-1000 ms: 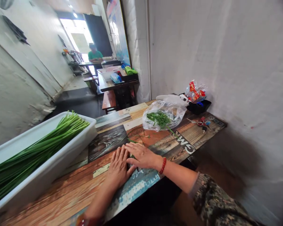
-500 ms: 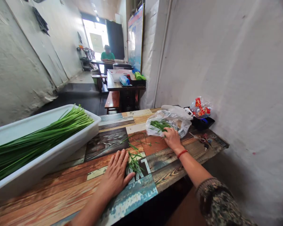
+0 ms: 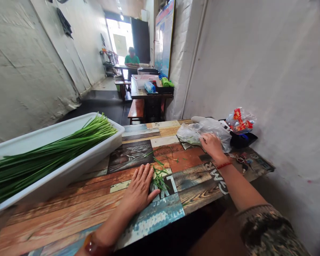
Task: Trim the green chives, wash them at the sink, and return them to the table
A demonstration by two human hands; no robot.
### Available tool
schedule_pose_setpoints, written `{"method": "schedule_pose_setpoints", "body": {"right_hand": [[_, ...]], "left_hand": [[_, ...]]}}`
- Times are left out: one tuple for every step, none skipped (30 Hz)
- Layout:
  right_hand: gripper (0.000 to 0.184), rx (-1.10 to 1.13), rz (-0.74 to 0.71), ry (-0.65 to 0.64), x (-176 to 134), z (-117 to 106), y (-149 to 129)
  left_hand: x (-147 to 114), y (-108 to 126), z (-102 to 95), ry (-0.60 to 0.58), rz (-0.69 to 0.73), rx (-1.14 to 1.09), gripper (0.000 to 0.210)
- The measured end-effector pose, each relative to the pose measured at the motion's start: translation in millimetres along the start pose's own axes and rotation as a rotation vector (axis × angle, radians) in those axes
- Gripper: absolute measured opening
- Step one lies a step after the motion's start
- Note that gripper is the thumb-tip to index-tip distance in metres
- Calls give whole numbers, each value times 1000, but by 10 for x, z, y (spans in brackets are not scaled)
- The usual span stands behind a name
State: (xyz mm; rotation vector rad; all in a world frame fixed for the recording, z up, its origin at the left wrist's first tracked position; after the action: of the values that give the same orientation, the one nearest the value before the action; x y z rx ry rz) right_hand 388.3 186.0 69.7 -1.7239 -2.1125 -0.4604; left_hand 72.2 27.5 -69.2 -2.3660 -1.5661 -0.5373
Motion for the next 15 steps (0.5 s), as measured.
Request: {"method": "schedule_pose_setpoints", "body": {"right_hand": [[29, 24, -28, -13, -90, 8, -66], [32, 64, -57, -9, -194, -14, -151], [36, 119, -84, 16, -310, -67, -256], [41, 188, -110, 52, -441, -138, -380], [44, 266, -141, 88, -584, -211, -523], [45, 350, -188, 102, -735, -262, -683], [44, 434, -255, 70, -887, -266, -858], [43, 510, -345, 0, -1036, -223, -1037], [43, 564, -421, -89, -1168, -134, -1181], [44, 588, -462, -159, -1262, -16, -1263], [46, 580, -462, -207, -1304, 127, -1278], [49, 540, -418, -234, -1287, 287, -1227], [52, 477, -347, -246, -1221, 450, -1133], [56, 405, -273, -264, -1125, 609, -1031], [59, 339, -212, -286, -1014, 750, -948]], "left_hand": [[-1, 3, -8, -11, -8, -11, 81], [-2, 7, -15, -23, -16, -23, 82], [-3, 13, -21, -34, -22, -34, 82], [-4, 19, -26, -45, -26, -45, 83], [-4, 26, -30, -53, -27, -57, 84], [-5, 33, -35, -58, -28, -69, 84], [-7, 38, -39, -62, -28, -80, 84], [-9, 41, -44, -64, -31, -89, 84], [-12, 41, -47, -65, -35, -96, 84], [-15, 40, -50, -66, -39, -101, 84], [-19, 39, -52, -67, -43, -105, 85], [-22, 38, -54, -68, -45, -110, 86], [-26, 37, -56, -67, -47, -117, 86], [-28, 36, -58, -66, -49, -125, 86], [-30, 36, -58, -66, -50, -133, 87]]}}
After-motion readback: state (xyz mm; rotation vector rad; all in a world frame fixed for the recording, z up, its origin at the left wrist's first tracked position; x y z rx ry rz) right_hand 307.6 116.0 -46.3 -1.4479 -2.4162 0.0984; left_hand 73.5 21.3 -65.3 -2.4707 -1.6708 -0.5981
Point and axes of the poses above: each hand's wrist, its own x-axis towards the middle knuckle, its own z-axis out of the palm, y = z × x, the point moved 7 cm from there along x, towards the middle knuckle
